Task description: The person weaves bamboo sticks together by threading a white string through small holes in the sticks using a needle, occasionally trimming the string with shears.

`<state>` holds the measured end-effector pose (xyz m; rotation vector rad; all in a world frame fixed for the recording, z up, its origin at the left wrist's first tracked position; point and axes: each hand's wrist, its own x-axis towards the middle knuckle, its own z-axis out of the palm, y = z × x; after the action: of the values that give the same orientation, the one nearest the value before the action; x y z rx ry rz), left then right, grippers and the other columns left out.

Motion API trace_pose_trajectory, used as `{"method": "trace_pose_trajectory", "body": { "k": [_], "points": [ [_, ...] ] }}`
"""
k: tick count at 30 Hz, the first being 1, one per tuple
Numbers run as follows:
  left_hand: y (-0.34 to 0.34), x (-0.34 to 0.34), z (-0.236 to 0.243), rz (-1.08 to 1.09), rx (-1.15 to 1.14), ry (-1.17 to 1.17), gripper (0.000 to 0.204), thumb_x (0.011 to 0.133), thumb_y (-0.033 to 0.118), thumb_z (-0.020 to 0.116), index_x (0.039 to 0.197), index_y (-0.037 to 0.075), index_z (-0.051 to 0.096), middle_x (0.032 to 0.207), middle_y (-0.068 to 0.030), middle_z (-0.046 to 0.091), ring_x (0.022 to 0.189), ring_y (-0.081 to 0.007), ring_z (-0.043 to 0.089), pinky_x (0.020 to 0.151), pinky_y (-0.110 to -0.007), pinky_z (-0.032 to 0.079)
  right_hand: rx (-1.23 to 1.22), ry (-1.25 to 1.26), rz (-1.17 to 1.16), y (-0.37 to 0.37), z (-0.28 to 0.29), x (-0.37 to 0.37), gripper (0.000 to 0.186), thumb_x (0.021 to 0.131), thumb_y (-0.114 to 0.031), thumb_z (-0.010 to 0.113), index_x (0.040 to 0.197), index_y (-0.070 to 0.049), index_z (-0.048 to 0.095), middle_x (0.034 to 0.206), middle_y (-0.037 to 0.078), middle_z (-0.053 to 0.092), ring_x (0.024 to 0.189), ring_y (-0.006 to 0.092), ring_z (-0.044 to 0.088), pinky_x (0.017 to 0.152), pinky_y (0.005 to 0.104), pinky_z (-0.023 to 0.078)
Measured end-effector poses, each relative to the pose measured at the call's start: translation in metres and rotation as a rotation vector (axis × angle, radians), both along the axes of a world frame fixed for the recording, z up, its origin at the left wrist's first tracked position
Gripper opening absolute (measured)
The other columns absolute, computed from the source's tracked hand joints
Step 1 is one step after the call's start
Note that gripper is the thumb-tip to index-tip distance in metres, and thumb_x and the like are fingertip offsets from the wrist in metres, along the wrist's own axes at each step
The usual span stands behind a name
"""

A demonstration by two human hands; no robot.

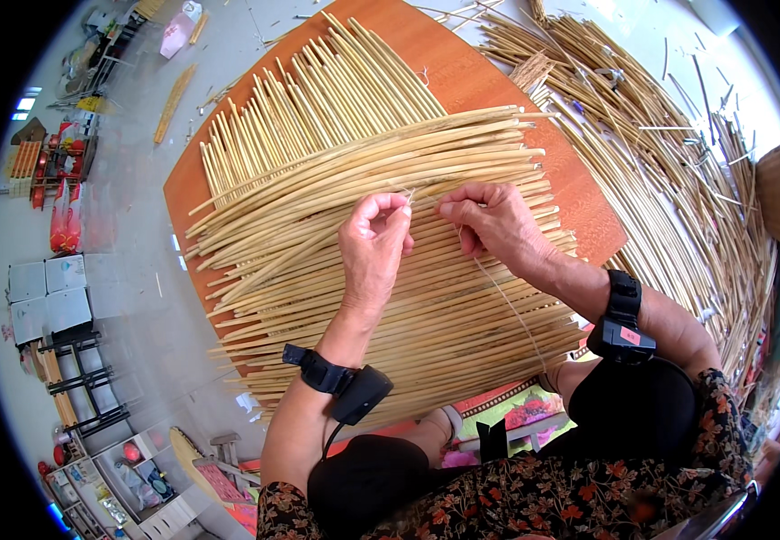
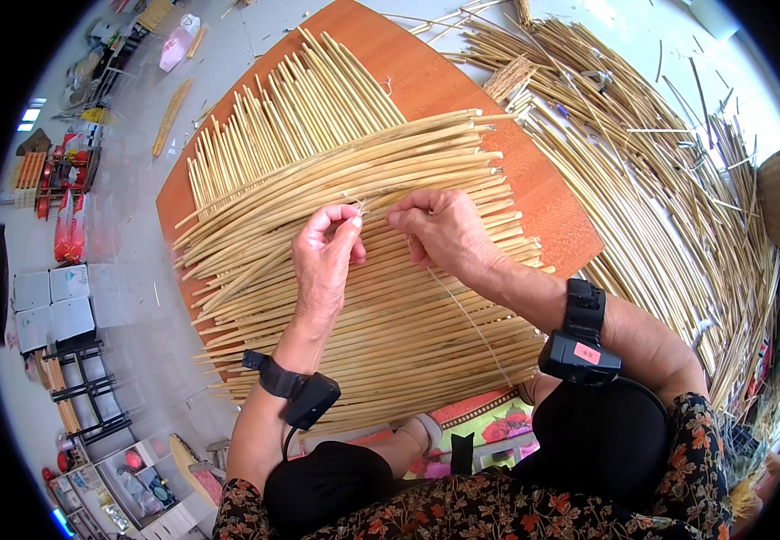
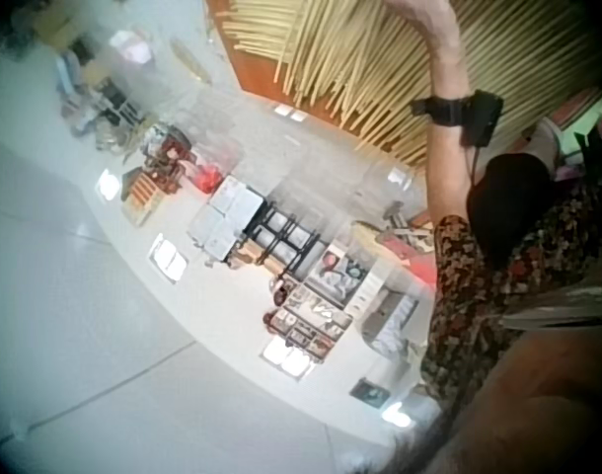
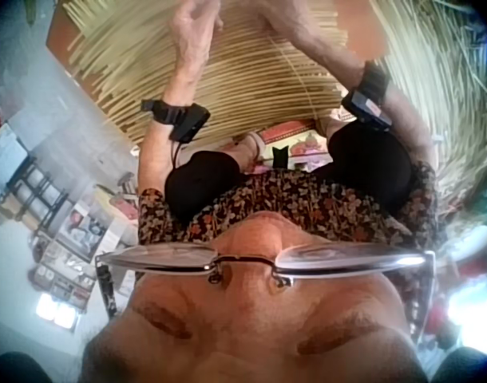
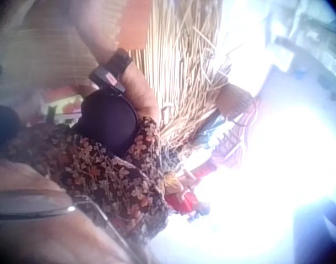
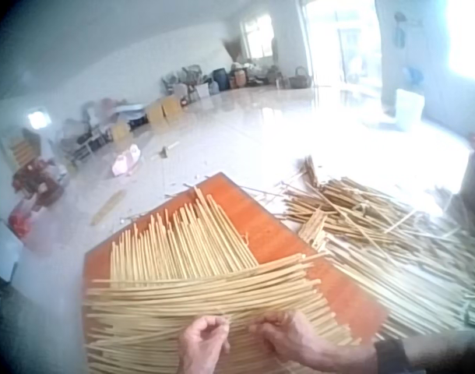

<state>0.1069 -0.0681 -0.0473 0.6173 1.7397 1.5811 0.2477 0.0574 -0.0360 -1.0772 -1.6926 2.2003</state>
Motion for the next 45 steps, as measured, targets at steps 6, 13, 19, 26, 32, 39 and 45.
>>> {"method": "trace_pose_trajectory", "body": {
  "k": [6,13,19,26,32,39,45],
  "points": [
    [-0.003,0.000,0.000,-0.029,0.058,-0.014,0.005,0.095,0.005,0.062,0.099,0.002,0.064,0.095,-0.0040,0.064,0.063,-0.0063,0.057,0.055,-0.021,0.048,-0.037,0.027,-0.077,0.000,0.002,0.000,0.018,0.098,-0.018,0.062,0.099,-0.002,0.069,0.062,0.000,0.059,0.052,0.0066,0.056,0.049,0.0217,0.047],
    [-0.001,-0.003,0.002,-0.104,0.130,-0.201,0.006,0.097,0.005,0.058,0.103,0.004,0.057,0.109,-0.0092,0.064,0.067,-0.0097,0.062,0.061,-0.024,0.055,-0.079,0.036,-0.116,0.002,-0.002,-0.001,0.014,0.097,-0.017,0.063,0.093,-0.005,0.068,0.061,-0.001,0.059,0.051,0.0060,0.055,0.048,0.0210,0.046],
    [0.007,0.000,0.004,-0.107,0.058,-0.051,0.023,0.095,0.004,0.061,0.116,0.002,0.054,0.093,-0.0046,0.062,0.066,-0.0087,0.061,0.058,-0.023,0.054,-0.059,0.035,-0.128,0.000,-0.001,-0.002,0.016,0.097,-0.017,0.061,0.093,-0.003,0.069,0.060,0.001,0.059,0.050,0.0067,0.055,0.048,0.0221,0.047],
    [0.011,0.002,0.006,-0.044,-0.081,0.148,0.024,0.094,0.005,0.062,0.117,0.001,0.055,0.087,-0.0036,0.062,0.058,-0.0073,0.058,0.050,-0.021,0.051,-0.065,0.041,-0.134,0.001,0.000,-0.001,0.017,0.097,-0.017,0.062,0.095,-0.002,0.069,0.061,0.001,0.059,0.051,0.0067,0.055,0.047,0.0226,0.046],
    [0.013,0.001,0.004,-0.110,-0.096,0.101,0.020,0.095,0.003,0.061,0.114,0.001,0.057,0.088,-0.0055,0.064,0.061,-0.0086,0.062,0.050,-0.022,0.051,-0.008,0.079,-0.036,-0.005,-0.002,0.001,0.017,0.098,-0.019,0.063,0.100,-0.003,0.070,0.062,0.000,0.059,0.053,0.0054,0.054,0.049,0.0207,0.043],
    [0.012,0.003,0.004,-0.106,-0.054,0.109,0.025,0.094,0.003,0.061,0.118,0.000,0.056,0.088,-0.0044,0.062,0.062,-0.0084,0.061,0.052,-0.022,0.051,-0.062,0.136,-0.122,0.000,-0.004,0.003,0.016,0.097,-0.019,0.063,0.096,-0.003,0.069,0.062,0.000,0.059,0.054,0.0052,0.054,0.050,0.0206,0.043],
    [0.007,0.005,0.003,-0.056,0.141,0.001,0.025,0.095,0.006,0.062,0.119,0.000,0.055,0.088,-0.0038,0.060,0.062,-0.0075,0.058,0.053,-0.022,0.050,-0.105,0.133,-0.186,0.000,-0.003,0.001,0.016,0.097,-0.018,0.063,0.095,-0.003,0.069,0.060,-0.001,0.058,0.052,0.0058,0.053,0.049,0.0210,0.043]
  ]
}}
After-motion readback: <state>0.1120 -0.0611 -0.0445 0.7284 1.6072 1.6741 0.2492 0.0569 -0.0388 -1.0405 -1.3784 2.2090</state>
